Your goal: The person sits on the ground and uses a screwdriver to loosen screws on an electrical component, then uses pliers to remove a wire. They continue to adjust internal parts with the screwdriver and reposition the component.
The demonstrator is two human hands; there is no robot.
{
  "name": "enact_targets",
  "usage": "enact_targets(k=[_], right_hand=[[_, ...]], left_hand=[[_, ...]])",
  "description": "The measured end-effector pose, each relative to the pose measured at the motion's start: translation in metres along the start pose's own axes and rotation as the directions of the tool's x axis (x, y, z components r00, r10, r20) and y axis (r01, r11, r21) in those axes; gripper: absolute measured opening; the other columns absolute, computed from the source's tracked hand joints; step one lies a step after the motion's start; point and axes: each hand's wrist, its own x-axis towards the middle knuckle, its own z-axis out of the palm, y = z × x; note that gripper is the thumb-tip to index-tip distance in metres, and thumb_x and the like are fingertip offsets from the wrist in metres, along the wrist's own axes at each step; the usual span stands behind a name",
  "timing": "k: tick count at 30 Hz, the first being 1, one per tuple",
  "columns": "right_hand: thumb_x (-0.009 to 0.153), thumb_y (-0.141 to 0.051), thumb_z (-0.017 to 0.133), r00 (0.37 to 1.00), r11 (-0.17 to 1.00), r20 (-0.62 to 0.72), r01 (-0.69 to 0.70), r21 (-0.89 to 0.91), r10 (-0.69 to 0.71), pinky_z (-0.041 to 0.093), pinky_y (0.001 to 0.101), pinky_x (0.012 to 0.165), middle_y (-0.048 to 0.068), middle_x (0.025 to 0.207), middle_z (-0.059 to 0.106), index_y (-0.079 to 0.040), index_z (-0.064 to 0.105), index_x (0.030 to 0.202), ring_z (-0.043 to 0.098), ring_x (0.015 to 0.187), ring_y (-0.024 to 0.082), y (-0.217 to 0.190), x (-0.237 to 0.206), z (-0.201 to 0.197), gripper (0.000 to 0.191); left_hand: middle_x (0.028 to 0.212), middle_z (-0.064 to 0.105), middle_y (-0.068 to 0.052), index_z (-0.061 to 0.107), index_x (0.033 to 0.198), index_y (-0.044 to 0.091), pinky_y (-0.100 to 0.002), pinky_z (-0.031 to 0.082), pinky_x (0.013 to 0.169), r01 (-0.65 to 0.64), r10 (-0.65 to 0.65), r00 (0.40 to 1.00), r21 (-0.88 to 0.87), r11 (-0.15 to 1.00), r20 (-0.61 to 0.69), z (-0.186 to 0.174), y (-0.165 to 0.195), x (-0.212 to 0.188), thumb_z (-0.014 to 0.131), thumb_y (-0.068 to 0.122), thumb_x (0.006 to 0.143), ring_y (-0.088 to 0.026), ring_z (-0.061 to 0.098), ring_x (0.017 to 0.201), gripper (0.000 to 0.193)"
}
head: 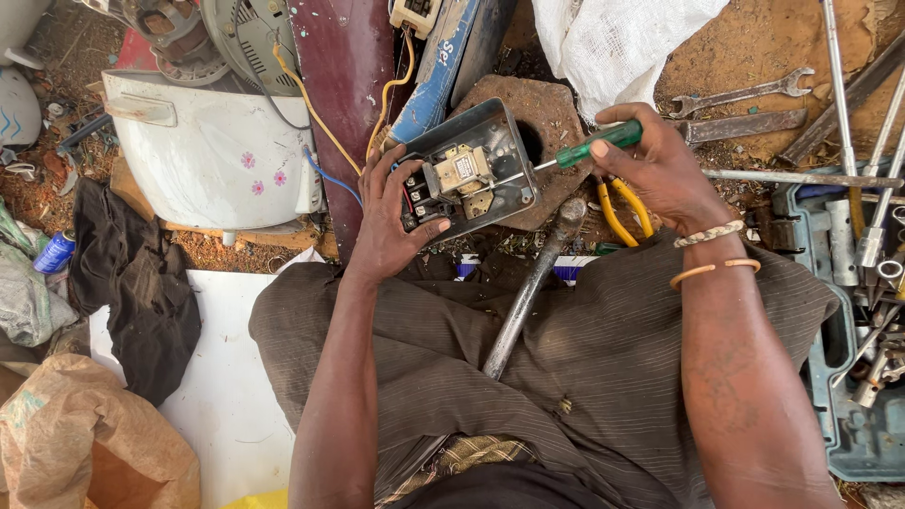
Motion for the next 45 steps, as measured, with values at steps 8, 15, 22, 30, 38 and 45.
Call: enact_targets(k=[8, 15, 22, 30, 38, 45], right_hand=[[0.1, -0.022, 0.067, 0.999, 0.988, 0.026, -0.032, -0.151, 0.036, 0.056, 0.0374, 0.074, 0.016, 0.1, 0.068, -0.002, 0.06, 0.117, 0.064, 0.087, 0.024, 0.009, 0.004, -0.001, 0.027], [0.091, -0.027, 0.072, 0.989, 0.981, 0.049, 0.147, -0.128, -0.142, 0.058, 0.0333, 0.077, 0.007, 0.099, 0.072, -0.003, 0.061, 0.111, 0.069, 0.091, 0.016, -0.014, -0.002, -0.004, 0.033], [0.096, -0.035, 0.076, 0.919, 0.909, 0.027, 0.392, -0.143, -0.393, 0.055, 0.039, 0.077, 0.009, 0.096, 0.068, -0.001, 0.063, 0.103, 0.065, 0.089, 0.019, -0.063, -0.019, -0.005, 0.037], [0.086, -0.037, 0.079, 0.996, 0.991, 0.056, 0.078, -0.105, -0.072, 0.055, 0.0327, 0.083, 0.005, 0.099, 0.072, -0.005, 0.063, 0.109, 0.068, 0.091, 0.013, -0.062, -0.027, 0.004, 0.042], [0.085, -0.033, 0.081, 0.99, 0.995, -0.114, -0.086, -0.056, 0.079, 0.048, 0.0263, 0.053, 0.005, 0.077, 0.068, -0.005, 0.07, 0.094, 0.057, 0.059, 0.01, -0.051, -0.03, 0.001, 0.031], [0.09, -0.012, 0.069, 0.76, 0.991, -0.636, -0.109, 0.075, 0.131, 0.034, 0.0287, 0.043, 0.006, 0.067, 0.063, -0.003, 0.072, 0.083, 0.045, 0.049, 0.012, -0.019, -0.041, -0.047, 0.012]], left_hand=[[0.165, 0.029, -0.009, 0.047, 0.148, 0.019, -0.061, 0.019, 0.129, -0.012, 0.013, 1.0, 0.008, 1.0, -0.01, -0.001, -0.002, -0.002, 0.093, 0.043, 0.072, -0.042, 0.009, 0.158, 0.092], [0.163, 0.03, -0.013, 0.047, 0.146, 0.016, -0.06, 0.021, 0.126, -0.058, 0.058, 0.998, 0.001, 0.998, -0.039, -0.013, 0.009, -0.003, 0.087, 0.05, 0.076, -0.045, 0.013, 0.155, 0.088], [0.159, 0.032, -0.012, 0.048, 0.141, 0.014, -0.058, 0.02, 0.121, -0.05, 0.05, 0.997, 0.01, 0.999, -0.064, -0.042, 0.046, -0.006, 0.087, 0.046, 0.069, -0.043, 0.016, 0.151, 0.088], [0.158, 0.032, -0.009, 0.047, 0.141, 0.015, -0.057, 0.017, 0.123, -0.025, 0.026, 0.998, 0.019, 1.0, -0.05, -0.049, 0.045, -0.018, 0.089, 0.043, 0.068, -0.041, 0.011, 0.153, 0.09], [0.161, 0.03, -0.008, 0.045, 0.146, 0.018, -0.057, 0.015, 0.122, 0.025, -0.024, 1.0, 0.066, 0.998, -0.014, -0.056, 0.056, -0.018, 0.095, 0.04, 0.065, -0.04, 0.009, 0.152, 0.098], [0.156, 0.035, -0.008, 0.047, 0.147, 0.02, -0.054, 0.023, 0.122, 0.106, -0.111, 0.994, 0.215, 0.971, 0.012, -0.07, 0.086, -0.019, 0.095, 0.039, 0.061, -0.039, 0.019, 0.149, 0.101]])
